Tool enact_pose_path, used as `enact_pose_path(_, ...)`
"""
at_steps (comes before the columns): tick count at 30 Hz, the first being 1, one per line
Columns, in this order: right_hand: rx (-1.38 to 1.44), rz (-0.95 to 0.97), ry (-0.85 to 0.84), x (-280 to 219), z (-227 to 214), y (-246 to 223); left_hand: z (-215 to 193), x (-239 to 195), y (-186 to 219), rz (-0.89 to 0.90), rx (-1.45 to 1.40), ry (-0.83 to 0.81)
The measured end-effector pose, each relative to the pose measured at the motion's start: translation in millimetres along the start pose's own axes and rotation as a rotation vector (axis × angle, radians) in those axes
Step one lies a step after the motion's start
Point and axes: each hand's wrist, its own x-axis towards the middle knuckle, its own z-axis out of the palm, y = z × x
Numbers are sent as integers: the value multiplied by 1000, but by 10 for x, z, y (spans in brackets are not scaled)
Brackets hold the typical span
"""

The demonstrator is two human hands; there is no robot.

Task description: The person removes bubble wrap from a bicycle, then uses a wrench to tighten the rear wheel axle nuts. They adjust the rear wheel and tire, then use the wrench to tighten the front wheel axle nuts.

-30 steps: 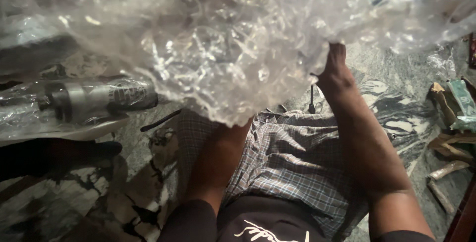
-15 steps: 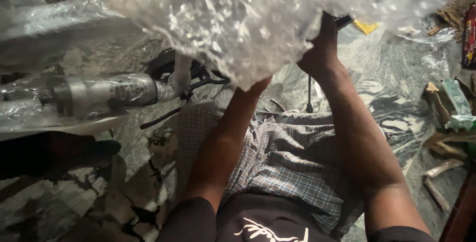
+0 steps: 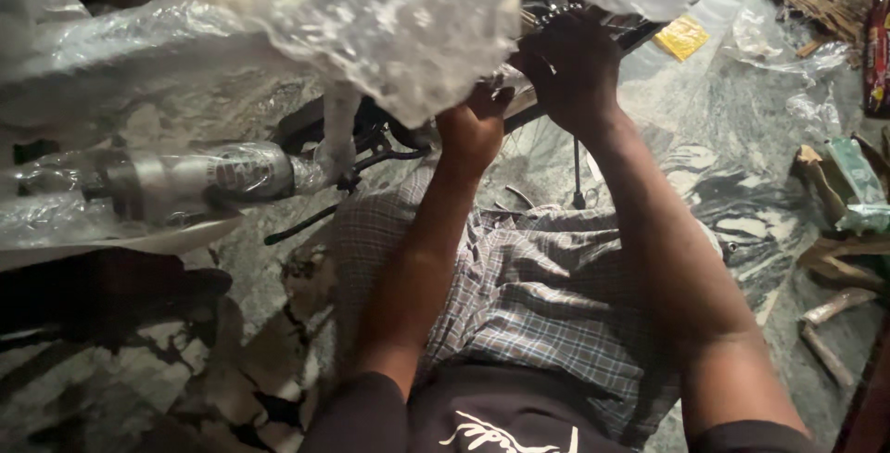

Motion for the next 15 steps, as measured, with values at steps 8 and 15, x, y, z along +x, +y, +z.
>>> enact_pose_path(8,-153,-156,-210,108,-391,-26,-60,135,252,151,-388,79)
enact_pose_path(15,-155,-131,-161,83,-299,-23,19,76,77,264,33,31)
